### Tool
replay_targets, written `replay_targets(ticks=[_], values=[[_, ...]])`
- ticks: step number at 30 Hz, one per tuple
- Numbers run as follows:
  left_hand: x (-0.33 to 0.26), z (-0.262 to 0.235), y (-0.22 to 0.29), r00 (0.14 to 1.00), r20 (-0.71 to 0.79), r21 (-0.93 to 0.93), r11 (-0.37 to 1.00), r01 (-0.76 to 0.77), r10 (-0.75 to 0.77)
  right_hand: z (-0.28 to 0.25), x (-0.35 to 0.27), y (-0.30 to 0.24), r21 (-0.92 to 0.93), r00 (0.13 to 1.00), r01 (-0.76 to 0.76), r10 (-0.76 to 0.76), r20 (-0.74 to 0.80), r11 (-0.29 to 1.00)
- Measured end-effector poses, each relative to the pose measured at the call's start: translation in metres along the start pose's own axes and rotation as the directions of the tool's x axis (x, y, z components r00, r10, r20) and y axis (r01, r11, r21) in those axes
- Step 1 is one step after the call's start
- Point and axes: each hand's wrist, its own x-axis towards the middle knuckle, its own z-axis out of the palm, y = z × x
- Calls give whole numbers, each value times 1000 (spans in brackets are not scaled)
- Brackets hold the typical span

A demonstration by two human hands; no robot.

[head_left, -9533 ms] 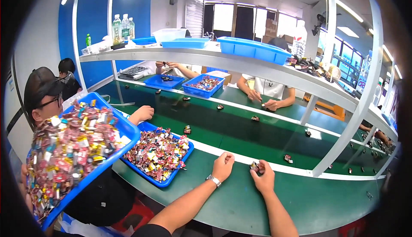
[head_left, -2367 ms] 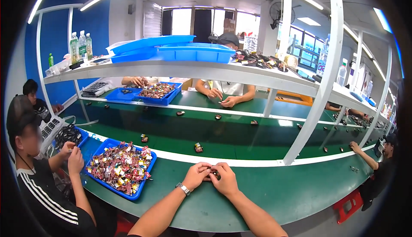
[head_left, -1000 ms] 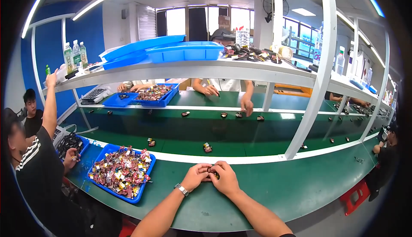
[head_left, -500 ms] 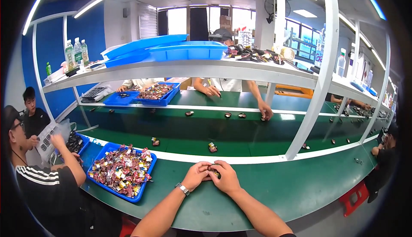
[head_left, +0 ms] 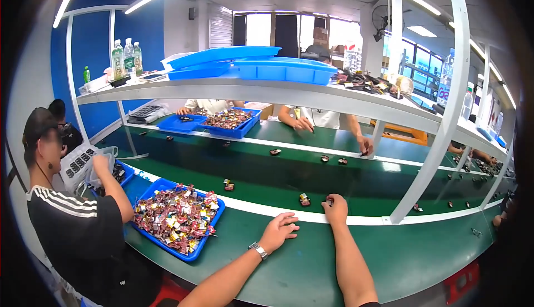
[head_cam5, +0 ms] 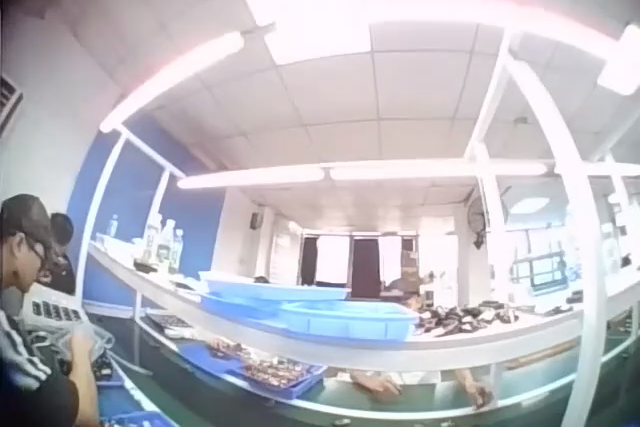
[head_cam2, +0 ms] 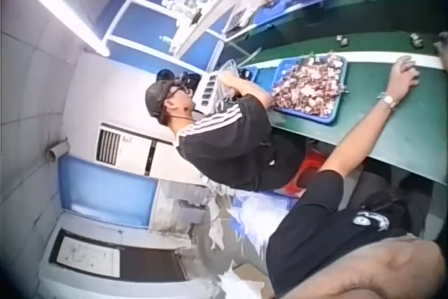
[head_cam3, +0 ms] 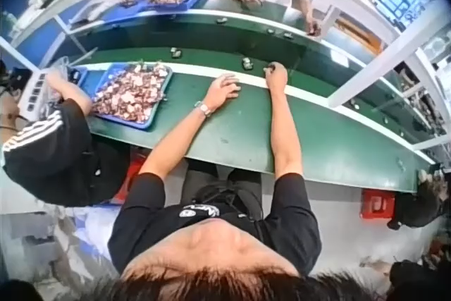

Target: Sorting and inspecting small electronic components at an assembly line.

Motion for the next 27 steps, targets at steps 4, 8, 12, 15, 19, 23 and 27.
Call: replay_targets(ticks=[4,8,12,15,19,23,27], values=[[-3,-7,-3,989,-113,113,990,-84,97,9,-10,-40,-300,964,108,-174,-201,948],[-2,0,0,960,-196,266,953,-144,200,31,-15,-71,-336,993,64,-93,-72,940],[2,-3,0,927,-283,347,927,-139,245,33,-8,-63,-274,1000,-15,18,7,962],[7,-6,-2,916,-288,356,919,-167,278,29,-11,-58,-57,999,24,-27,-46,998],[8,-14,-8,922,-328,240,962,-129,206,12,-52,-68,156,976,218,-215,-39,963],[4,-23,1,992,-123,128,992,-9,25,-30,-95,-86,282,929,267,-323,178,922],[1,-27,11,966,219,203,975,93,-138,-57,-104,-94,313,891,297,-379,248,902]])
